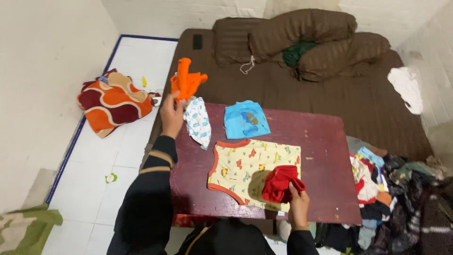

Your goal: Folding baby clothes on a table and storing them in a dresser drawer.

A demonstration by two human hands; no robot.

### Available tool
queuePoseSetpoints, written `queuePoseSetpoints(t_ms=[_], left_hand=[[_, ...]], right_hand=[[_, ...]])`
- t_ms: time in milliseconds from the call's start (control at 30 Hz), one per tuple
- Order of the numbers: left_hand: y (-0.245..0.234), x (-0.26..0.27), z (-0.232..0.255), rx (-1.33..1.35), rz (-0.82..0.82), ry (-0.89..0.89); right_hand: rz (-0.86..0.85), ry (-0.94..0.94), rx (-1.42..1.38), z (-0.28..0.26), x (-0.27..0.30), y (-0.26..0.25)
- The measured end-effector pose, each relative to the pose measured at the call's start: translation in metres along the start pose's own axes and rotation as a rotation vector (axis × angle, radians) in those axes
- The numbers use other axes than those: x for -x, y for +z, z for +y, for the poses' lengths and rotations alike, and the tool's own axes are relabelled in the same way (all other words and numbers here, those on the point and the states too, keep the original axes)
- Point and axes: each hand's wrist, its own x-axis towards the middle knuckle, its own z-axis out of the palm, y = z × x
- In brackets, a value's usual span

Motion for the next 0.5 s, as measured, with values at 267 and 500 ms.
queuePoseSetpoints(t_ms=[267, 500], left_hand=[[0.059, 0.144, -0.023, -0.359, -0.535, 0.210], [0.077, 0.157, -0.014, -0.413, -0.467, 0.125]], right_hand=[[0.084, -0.011, 0.032, -0.001, 0.006, -0.015], [0.190, -0.082, -0.047, 0.005, 0.009, -0.083]])
